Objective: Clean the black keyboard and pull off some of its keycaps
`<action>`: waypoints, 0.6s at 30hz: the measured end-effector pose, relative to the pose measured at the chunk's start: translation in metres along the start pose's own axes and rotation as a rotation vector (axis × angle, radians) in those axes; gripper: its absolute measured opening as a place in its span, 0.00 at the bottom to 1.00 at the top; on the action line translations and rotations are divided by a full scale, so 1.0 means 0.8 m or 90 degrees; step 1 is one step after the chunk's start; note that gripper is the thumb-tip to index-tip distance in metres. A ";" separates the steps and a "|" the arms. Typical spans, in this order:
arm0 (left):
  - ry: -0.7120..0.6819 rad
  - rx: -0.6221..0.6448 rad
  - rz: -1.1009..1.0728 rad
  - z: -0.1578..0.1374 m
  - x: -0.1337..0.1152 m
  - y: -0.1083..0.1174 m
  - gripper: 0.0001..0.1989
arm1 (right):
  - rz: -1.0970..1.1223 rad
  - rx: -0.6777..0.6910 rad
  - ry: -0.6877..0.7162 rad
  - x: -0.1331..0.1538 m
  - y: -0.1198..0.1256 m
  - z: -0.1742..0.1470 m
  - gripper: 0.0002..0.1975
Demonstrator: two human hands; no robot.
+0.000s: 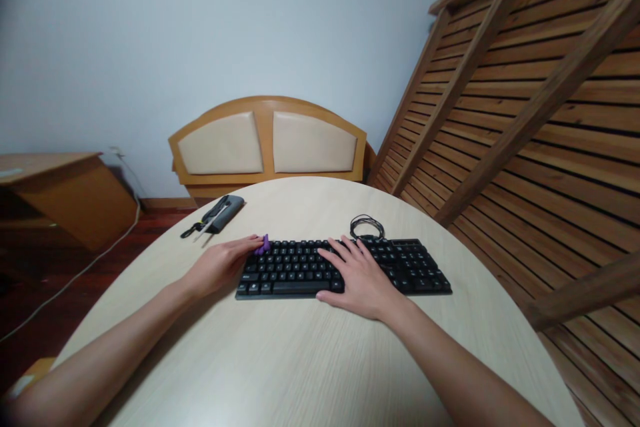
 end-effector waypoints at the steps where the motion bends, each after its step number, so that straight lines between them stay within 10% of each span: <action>1: -0.007 0.008 0.013 0.000 -0.002 0.000 0.21 | 0.000 -0.003 -0.002 0.000 0.000 0.000 0.42; 18: -0.108 0.115 0.064 -0.016 -0.044 -0.004 0.28 | -0.020 -0.038 -0.042 -0.019 -0.007 0.006 0.41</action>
Point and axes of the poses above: each hand's wrist, its own z-axis towards the middle knuckle, its own y-axis out of the back of the hand, x = y × z, the point moved 8 cm from there along z, towards the middle knuckle, and after that the axes turned 12 degrees about -z, right-handed, at the moved point
